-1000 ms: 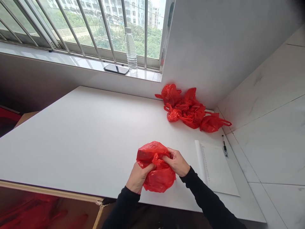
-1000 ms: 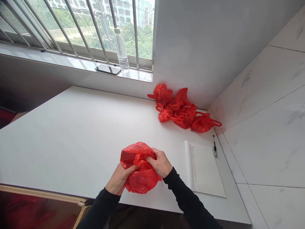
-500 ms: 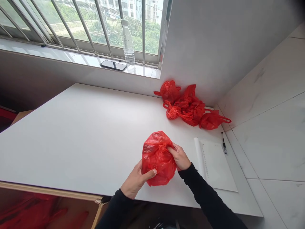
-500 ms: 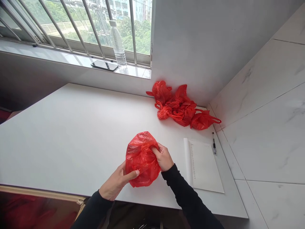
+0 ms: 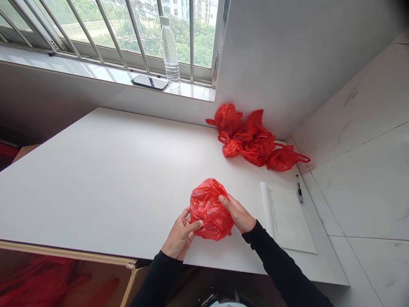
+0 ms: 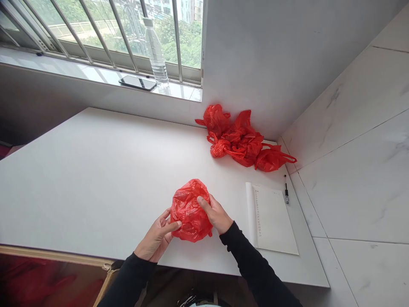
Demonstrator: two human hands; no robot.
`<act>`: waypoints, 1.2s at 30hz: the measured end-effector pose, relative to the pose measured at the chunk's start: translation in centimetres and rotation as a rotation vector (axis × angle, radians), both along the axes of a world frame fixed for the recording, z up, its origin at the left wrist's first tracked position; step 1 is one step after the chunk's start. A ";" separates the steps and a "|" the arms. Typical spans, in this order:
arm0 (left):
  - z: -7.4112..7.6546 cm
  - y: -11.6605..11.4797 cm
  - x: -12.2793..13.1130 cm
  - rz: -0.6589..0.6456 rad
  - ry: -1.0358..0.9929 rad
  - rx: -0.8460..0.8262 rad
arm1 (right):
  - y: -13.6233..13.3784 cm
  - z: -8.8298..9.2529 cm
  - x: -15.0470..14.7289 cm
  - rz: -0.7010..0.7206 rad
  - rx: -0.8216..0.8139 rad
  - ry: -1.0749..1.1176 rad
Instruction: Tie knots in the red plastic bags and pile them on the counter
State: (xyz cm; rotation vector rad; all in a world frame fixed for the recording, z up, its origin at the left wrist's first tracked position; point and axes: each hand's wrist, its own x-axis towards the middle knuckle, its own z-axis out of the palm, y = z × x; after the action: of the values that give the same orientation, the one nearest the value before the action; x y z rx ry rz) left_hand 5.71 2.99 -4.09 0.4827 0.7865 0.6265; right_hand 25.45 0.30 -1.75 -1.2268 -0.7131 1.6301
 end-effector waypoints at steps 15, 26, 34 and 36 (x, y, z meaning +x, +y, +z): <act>1.0 -0.8 1.6 0.023 0.071 0.052 | -1.2 -1.2 -0.1 -0.026 0.024 -0.146; 0.7 -1.3 2.0 0.030 0.144 -0.005 | -1.7 -1.6 -0.1 -0.060 0.050 -0.125; 0.8 -1.6 1.8 0.013 0.197 0.087 | -1.9 0.6 -0.2 0.118 0.162 -0.040; 0.3 -1.5 1.8 -0.014 0.226 0.063 | -2.0 0.2 -0.3 0.112 0.135 -0.068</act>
State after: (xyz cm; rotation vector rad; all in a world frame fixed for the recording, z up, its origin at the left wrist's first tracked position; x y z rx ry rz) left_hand 7.51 1.46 -3.80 0.6237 0.9783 0.5910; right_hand 25.14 -1.70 -1.51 -1.1671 -0.9340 1.6089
